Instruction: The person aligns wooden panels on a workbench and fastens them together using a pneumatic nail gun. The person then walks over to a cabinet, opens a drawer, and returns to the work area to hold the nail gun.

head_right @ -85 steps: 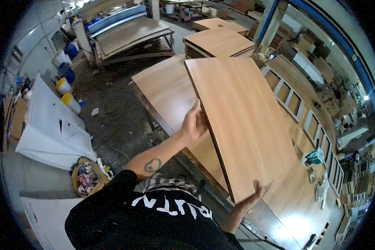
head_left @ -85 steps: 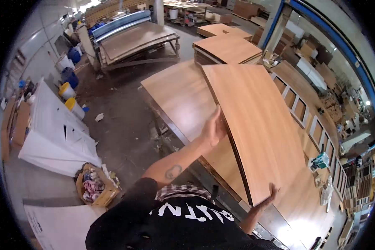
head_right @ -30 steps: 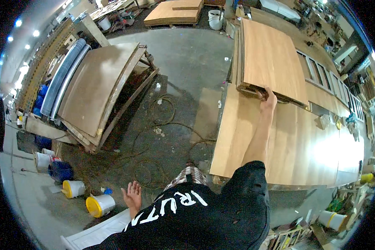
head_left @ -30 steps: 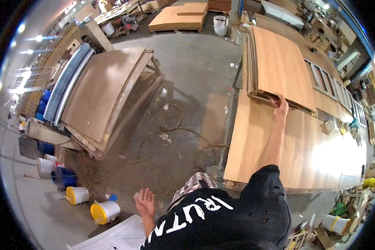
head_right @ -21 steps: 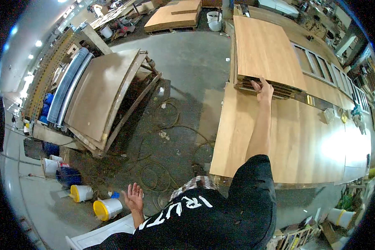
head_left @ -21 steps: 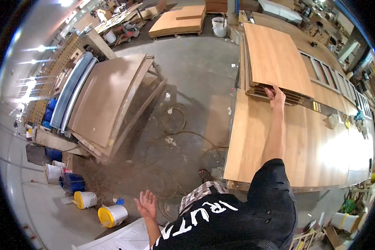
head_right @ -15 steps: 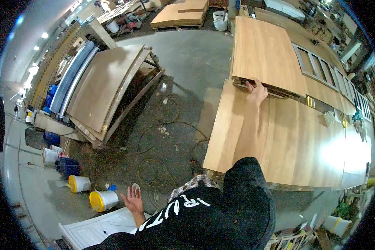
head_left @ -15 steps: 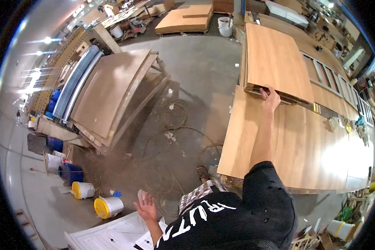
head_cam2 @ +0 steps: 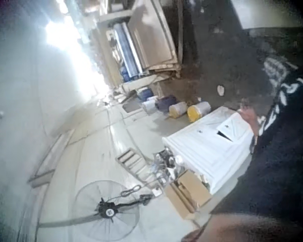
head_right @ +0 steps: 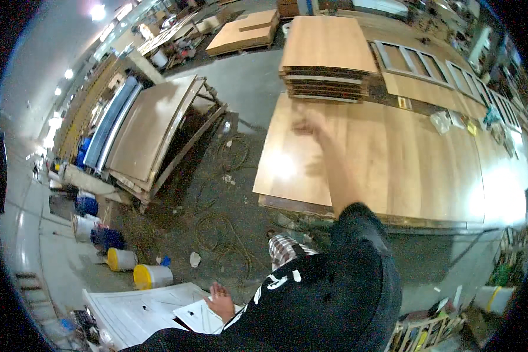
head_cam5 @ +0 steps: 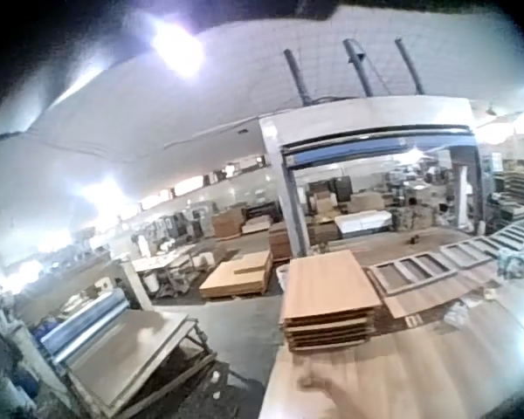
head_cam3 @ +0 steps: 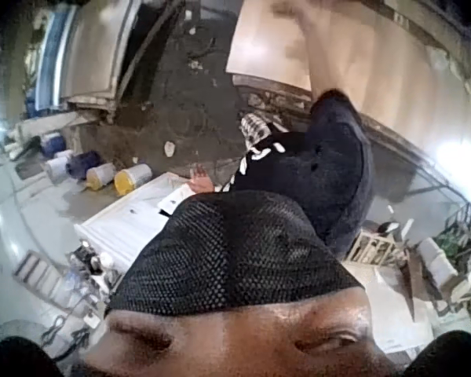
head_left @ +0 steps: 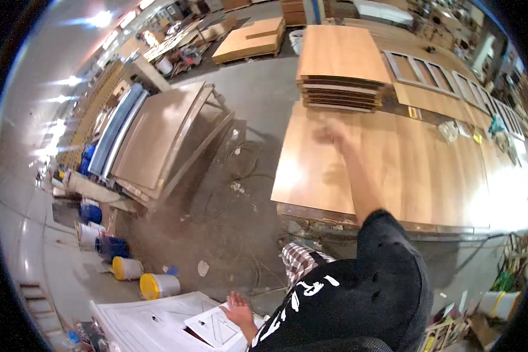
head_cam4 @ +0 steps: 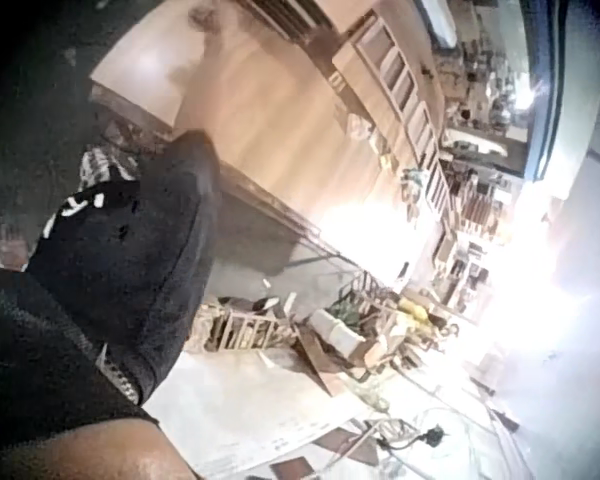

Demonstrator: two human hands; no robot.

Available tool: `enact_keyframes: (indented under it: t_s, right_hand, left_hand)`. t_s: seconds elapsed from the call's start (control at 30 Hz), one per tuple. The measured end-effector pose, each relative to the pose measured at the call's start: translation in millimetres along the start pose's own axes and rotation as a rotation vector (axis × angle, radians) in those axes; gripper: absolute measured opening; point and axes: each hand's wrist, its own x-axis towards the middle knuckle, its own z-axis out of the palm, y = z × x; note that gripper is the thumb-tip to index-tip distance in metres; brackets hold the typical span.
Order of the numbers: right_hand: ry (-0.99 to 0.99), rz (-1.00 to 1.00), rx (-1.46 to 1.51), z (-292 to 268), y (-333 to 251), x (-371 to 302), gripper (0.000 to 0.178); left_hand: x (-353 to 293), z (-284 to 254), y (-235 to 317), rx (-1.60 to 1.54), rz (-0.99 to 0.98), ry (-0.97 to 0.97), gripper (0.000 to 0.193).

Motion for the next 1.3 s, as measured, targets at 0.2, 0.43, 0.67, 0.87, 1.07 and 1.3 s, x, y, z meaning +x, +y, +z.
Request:
enact_keyframes:
  t_s: [0.2, 0.43, 0.67, 0.87, 1.07, 1.3]
  right_hand:
    - [0.143, 0.058, -0.396, -167.1, 158.1, -151.3, 0.024]
    - [0.44, -0.209, -0.732, -289.3, 142.8, -223.1, 0.012]
    - [0.095, -0.26, -0.765, -365.3, 104.5, -275.7, 0.023]
    - [-0.076, -0.132, -0.512, -513.9, 81.3, -372.7, 0.021]
    - [0.036, -0.049, -0.258, -650.3, 36.6, -446.0, 0.018]
    - [0.246, -0.225, -0.693, -844.7, -55.7, -547.2, 0.035]
  left_hand:
    - [-83.4, 10.2, -46.8, 0.284, -0.074, -0.079, 0.078]
    - [-160.2, -86.7, -80.1, 0.399, -0.089, 0.168, 0.083]
    - [-243.7, -102.3, -177.8, 0.659, -0.183, 0.121, 0.053]
    - [-364.9, 20.2, -281.6, 1.114, -0.131, -0.182, 0.044]
    - [-479.3, 121.5, -332.4, 1.292, 0.144, -0.332, 0.05]
    - [-560.5, 75.1, -417.0, 1.361, 0.266, -0.435, 0.05]
